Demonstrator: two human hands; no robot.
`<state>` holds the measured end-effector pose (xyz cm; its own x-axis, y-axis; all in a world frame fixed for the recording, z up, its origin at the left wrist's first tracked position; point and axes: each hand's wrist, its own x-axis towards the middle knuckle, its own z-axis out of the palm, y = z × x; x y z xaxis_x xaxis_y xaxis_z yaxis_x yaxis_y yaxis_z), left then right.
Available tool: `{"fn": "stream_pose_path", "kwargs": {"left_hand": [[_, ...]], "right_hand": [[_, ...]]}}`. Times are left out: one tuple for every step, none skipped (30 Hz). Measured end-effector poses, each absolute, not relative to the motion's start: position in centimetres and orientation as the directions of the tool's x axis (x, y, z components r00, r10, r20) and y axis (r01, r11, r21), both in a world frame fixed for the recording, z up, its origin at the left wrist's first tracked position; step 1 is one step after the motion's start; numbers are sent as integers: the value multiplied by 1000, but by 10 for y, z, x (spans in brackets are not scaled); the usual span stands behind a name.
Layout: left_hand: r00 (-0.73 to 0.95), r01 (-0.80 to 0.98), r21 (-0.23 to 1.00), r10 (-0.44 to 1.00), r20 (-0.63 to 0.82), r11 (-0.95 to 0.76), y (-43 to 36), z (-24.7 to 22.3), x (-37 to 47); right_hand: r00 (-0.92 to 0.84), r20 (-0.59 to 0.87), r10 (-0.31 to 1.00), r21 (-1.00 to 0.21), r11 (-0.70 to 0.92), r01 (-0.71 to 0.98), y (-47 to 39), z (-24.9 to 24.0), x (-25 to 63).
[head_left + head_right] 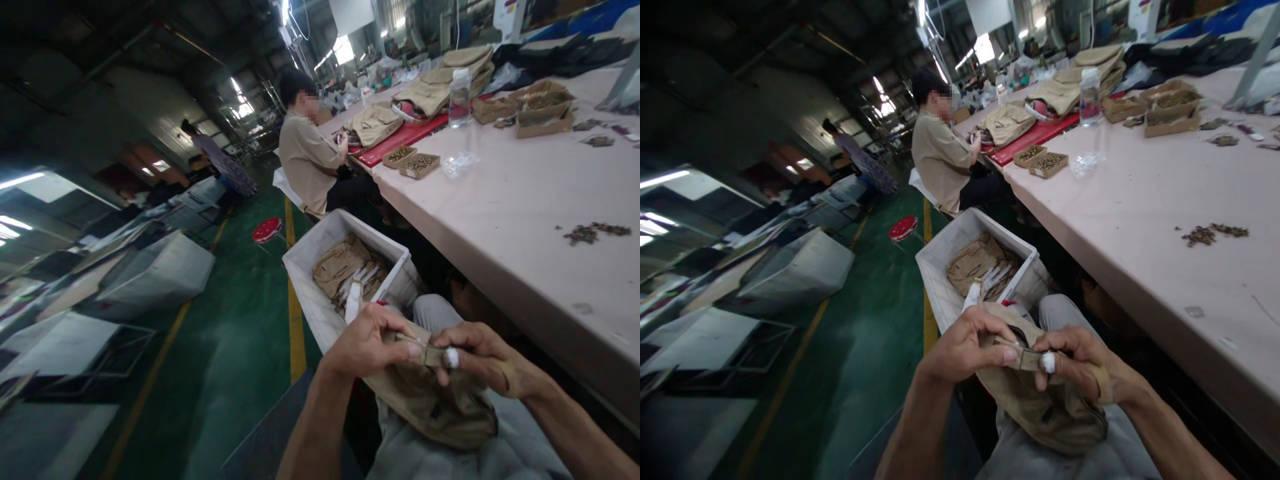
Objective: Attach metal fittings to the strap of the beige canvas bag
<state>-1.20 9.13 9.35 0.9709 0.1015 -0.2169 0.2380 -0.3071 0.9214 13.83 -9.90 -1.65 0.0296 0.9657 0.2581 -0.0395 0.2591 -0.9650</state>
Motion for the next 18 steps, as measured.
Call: {"fn": "stream_pose_path", "kwargs": {"left_hand": [[962,272,943,57,-266,-192,94,87,-10],[949,315,946,28,-314,-74,96,79,-9],[935,354,935,18,-355,37,96,70,-7],[924,376,916,25,-382,138,95,60,-5],[918,378,899,39,-395,222,93,49,-3],[916,366,887,56,-396,281,90,40,-1],[918,350,883,70,-390,313,85,31,0],[921,338,882,78,-382,329,80,24,2],[922,325,883,96,-376,340,74,18,5],[920,312,884,122,-373,348,68,13,7],[914,300,883,157,-374,362,63,9,10],[901,281,878,209,-381,388,59,5,14],[890,284,866,223,-397,411,56,1,18],[879,288,851,232,-417,439,54,-3,22],[868,293,835,236,-437,466,52,-6,26],[860,297,821,237,-452,488,51,-9,30],[852,291,811,247,-461,508,50,-11,33],[846,281,805,261,-464,522,50,-12,35]], "right_hand": [[-18,239,971,-965,236,-119,-99,-16,140],[-36,226,974,-959,215,-186,-99,-19,142],[-36,213,976,-949,198,-244,-99,-23,143],[-30,195,980,-939,178,-294,-98,-29,146],[-20,179,984,-927,162,-337,-96,-37,148],[-14,163,987,-912,145,-383,-95,-44,151],[-17,148,989,-897,127,-424,-94,-52,154],[-26,133,991,-884,106,-455,-94,-60,158],[-34,114,993,-877,84,-473,-94,-66,163],[-38,90,995,-878,61,-476,-94,-70,168],[-32,61,998,-886,40,-463,-94,-74,174],[-7,32,999,-898,26,-438,-95,-76,180],[32,6,999,-912,19,-411,-95,-77,185],[88,-15,996,-922,21,-387,-94,-76,191],[153,-29,988,-931,29,-364,-95,-74,195],[222,-35,974,-937,46,-347,-96,-71,199],[293,-34,956,-943,67,-326,-98,-67,202],[364,-28,931,-954,84,-287,-102,-63,206]]}}
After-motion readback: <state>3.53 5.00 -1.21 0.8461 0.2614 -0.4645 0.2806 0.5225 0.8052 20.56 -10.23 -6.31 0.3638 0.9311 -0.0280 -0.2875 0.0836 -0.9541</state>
